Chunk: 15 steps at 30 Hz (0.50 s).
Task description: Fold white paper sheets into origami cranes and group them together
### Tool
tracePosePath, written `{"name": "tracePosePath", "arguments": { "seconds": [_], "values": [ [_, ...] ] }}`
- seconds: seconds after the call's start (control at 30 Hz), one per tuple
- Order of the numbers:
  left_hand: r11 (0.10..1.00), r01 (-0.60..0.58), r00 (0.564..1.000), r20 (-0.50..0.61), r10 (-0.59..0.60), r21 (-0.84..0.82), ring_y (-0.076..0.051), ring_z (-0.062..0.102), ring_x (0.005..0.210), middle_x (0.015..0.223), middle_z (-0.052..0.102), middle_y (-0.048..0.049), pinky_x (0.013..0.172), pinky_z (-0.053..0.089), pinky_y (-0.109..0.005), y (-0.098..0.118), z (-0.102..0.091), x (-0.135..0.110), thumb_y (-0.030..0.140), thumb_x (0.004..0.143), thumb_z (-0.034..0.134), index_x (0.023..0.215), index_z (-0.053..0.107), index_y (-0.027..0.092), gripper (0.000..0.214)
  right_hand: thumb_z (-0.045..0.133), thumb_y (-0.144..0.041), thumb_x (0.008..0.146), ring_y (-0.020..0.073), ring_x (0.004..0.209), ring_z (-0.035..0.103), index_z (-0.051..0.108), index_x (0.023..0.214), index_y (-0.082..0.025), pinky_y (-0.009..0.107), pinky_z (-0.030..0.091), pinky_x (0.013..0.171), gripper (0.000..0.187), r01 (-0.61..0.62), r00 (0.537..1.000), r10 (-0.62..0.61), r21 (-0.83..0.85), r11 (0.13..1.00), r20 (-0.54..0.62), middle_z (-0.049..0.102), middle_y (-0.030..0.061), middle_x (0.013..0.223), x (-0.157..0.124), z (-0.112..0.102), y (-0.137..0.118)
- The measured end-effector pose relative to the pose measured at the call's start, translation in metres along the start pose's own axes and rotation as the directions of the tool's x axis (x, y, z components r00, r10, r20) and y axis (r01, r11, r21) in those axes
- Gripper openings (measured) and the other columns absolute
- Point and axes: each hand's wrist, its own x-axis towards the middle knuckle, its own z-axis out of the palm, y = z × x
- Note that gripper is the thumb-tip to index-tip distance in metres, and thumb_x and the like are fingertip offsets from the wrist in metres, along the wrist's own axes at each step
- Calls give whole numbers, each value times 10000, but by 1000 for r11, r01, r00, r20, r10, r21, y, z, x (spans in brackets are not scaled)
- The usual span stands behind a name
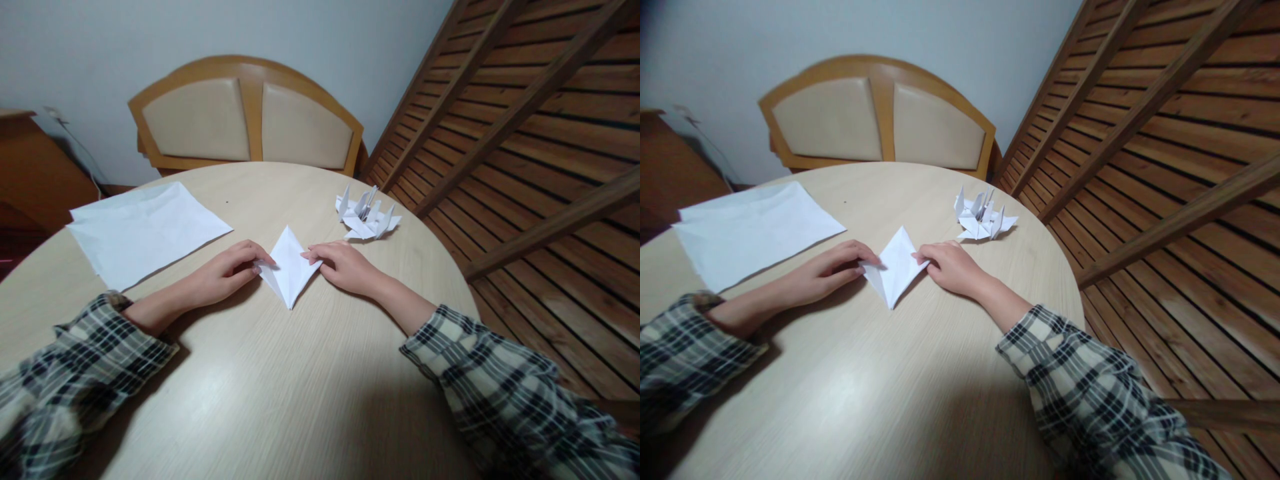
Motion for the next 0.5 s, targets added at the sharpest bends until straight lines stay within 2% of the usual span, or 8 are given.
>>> {"name": "tracePosePath", "arguments": {
  "seconds": [0.1,0.27,0.5],
  "values": [
    [998,14,1000,27,-16,56,-220,619,1026,1121,646,-71,919,523,-387,2,-1,0,208,922,470,1178,652,216,314,494,-43,784,230,1097,678,675,1010,-208,394,418,977,334,11,1000,-11,-8,1000,-2,767,47,1152,-1,-1,-3],
    [995,19,1000,19,-21,102,-222,607,1065,1124,632,-79,959,507,-400,2,1,0,139,874,449,1156,655,205,356,537,-110,767,250,1131,655,666,1133,-204,407,406,997,399,3,1000,-3,-34,999,-8,742,58,1216,-2,-5,-9],
    [987,37,999,0,-37,155,-229,606,1059,1118,613,-92,960,504,-408,-2,5,1,132,874,444,1155,658,199,359,485,-141,838,232,1143,657,699,1196,-200,411,409,1020,421,10,1000,-10,-13,1000,13,743,62,1227,-1,-7,-9]
  ]
}}
